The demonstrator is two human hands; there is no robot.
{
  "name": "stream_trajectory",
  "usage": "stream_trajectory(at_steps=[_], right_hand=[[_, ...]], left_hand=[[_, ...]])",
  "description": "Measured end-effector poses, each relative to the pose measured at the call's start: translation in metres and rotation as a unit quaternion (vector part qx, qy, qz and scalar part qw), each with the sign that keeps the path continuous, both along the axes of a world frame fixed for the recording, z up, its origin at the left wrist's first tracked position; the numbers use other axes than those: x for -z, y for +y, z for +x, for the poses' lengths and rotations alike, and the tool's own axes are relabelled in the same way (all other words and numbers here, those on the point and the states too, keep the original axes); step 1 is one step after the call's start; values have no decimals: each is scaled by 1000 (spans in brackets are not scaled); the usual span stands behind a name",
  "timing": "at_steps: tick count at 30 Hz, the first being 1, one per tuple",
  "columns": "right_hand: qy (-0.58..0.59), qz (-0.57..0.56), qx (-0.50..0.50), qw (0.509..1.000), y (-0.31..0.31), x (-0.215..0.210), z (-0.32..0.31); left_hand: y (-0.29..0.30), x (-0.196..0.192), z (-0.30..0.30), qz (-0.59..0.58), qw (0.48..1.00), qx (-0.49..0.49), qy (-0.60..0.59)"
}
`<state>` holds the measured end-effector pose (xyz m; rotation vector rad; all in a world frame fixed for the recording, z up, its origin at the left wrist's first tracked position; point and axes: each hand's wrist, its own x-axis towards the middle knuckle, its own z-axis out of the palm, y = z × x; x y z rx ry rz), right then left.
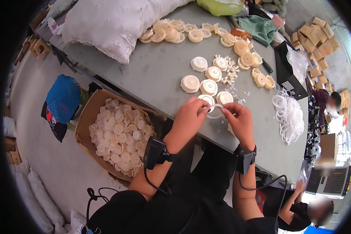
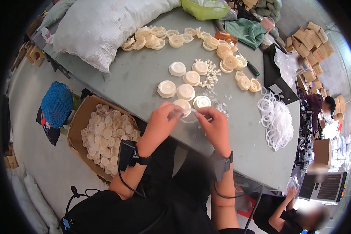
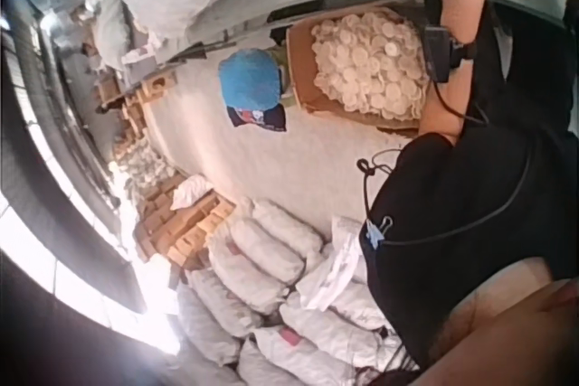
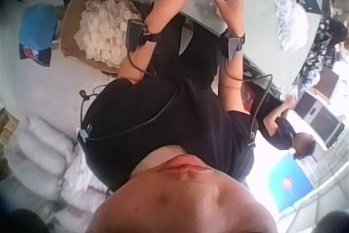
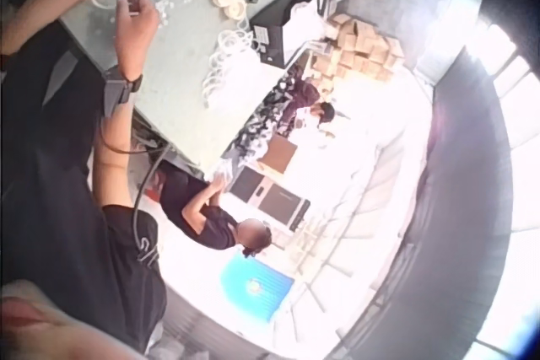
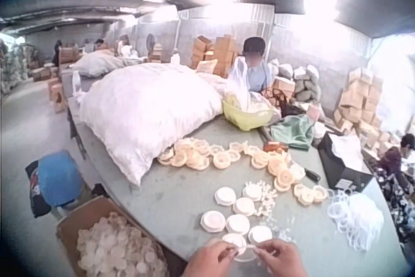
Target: Assembling small white plastic components by fitting rings and plugs onto base disks.
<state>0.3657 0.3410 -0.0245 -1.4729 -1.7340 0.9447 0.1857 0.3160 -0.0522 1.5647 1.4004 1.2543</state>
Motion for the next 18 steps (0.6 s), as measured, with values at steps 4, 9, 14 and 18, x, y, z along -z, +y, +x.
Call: stream_trajectory(at_steps=[4, 9, 14, 18], right_hand=[[-28, 26, -33, 999, 12, -1, -17], [-54, 66, -21, 996, 18, 10, -26], [-78, 70, 8, 994, 20, 15, -31], [-128, 125, 45, 983, 21, 23, -41]], left_hand=[[6, 10, -6, 16, 998, -49, 47], [12, 15, -7, 10, 993, -78, 92], [23, 9, -8, -67, 993, -64, 75], [29, 8, -8, -45, 990, -72, 108]])
